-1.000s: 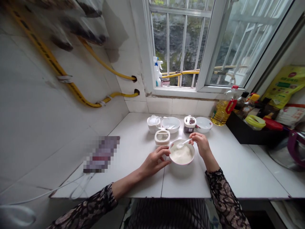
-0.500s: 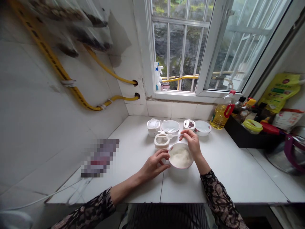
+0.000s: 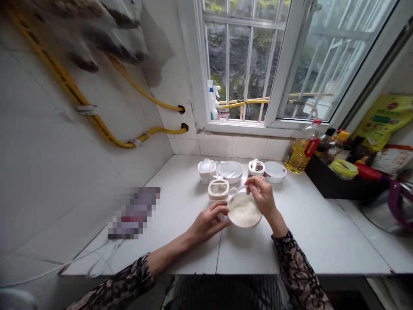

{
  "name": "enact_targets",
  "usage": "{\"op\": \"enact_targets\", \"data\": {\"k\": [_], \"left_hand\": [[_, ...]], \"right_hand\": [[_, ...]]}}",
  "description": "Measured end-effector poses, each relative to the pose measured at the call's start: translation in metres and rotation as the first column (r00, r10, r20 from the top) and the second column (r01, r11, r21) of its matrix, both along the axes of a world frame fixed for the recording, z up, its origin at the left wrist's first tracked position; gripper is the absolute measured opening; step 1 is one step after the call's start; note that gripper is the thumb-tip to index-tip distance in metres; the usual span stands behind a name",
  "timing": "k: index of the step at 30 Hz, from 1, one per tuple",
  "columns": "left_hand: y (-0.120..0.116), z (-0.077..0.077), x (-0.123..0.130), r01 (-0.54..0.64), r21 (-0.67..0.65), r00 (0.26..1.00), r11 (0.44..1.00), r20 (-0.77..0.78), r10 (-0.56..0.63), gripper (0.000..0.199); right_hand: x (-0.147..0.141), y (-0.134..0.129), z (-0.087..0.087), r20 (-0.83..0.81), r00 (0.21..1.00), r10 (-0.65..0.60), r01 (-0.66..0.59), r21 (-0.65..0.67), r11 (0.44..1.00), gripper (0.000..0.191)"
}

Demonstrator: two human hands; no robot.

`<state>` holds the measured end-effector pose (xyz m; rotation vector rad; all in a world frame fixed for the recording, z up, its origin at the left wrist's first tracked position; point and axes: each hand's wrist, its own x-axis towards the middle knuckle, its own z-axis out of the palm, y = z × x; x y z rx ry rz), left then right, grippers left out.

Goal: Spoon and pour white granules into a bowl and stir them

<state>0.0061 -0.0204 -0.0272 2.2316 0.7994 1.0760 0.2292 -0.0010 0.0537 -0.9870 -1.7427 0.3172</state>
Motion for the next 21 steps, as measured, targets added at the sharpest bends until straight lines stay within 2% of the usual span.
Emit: {"op": "enact_targets", "data": {"k": [4, 7, 10, 12, 15, 17, 21], "left_hand": [[0.000, -0.001, 0.000, 0.011, 0.000, 1.000, 1.000, 0.013, -0.011, 0.020], [0.000, -0.002, 0.000, 0.017, -0.006, 1.000, 1.000, 0.021, -0.017, 0.020], [0.000, -0.003, 0.000, 0.019, -0.012, 1.000, 1.000, 0.024, -0.019, 0.021], [0.000, -0.003, 0.000, 0.022, -0.013, 1.000, 1.000, 0.023, -0.021, 0.021], [0.000, -0.003, -0.001, 0.026, -0.009, 0.999, 1.000, 0.023, -0.026, 0.021], [0.000, -0.002, -0.001, 0.029, -0.007, 0.999, 1.000, 0.026, -0.029, 0.021], [0.000, -0.002, -0.001, 0.037, -0.007, 0.999, 0.999, 0.029, -0.037, 0.021]], "right_hand": [[0.017, 0.003, -0.004, 0.129, 0.992, 0.008, -0.001, -0.053, 0.999, 0.019], [0.014, 0.006, -0.011, 0.235, 0.971, 0.041, -0.019, -0.095, 0.995, 0.019], [0.006, 0.007, -0.016, 0.248, 0.964, 0.095, -0.046, -0.196, 0.979, 0.020], [0.004, 0.007, -0.017, 0.168, 0.982, 0.087, -0.039, -0.269, 0.962, 0.020], [0.007, 0.008, -0.016, -0.057, 0.998, 0.003, -0.026, -0.415, 0.910, 0.016], [0.011, 0.010, -0.015, -0.195, 0.979, -0.051, -0.052, -0.490, 0.870, 0.014], [0.017, 0.014, -0.014, -0.374, 0.924, -0.076, -0.147, -0.532, 0.834, 0.012]]}}
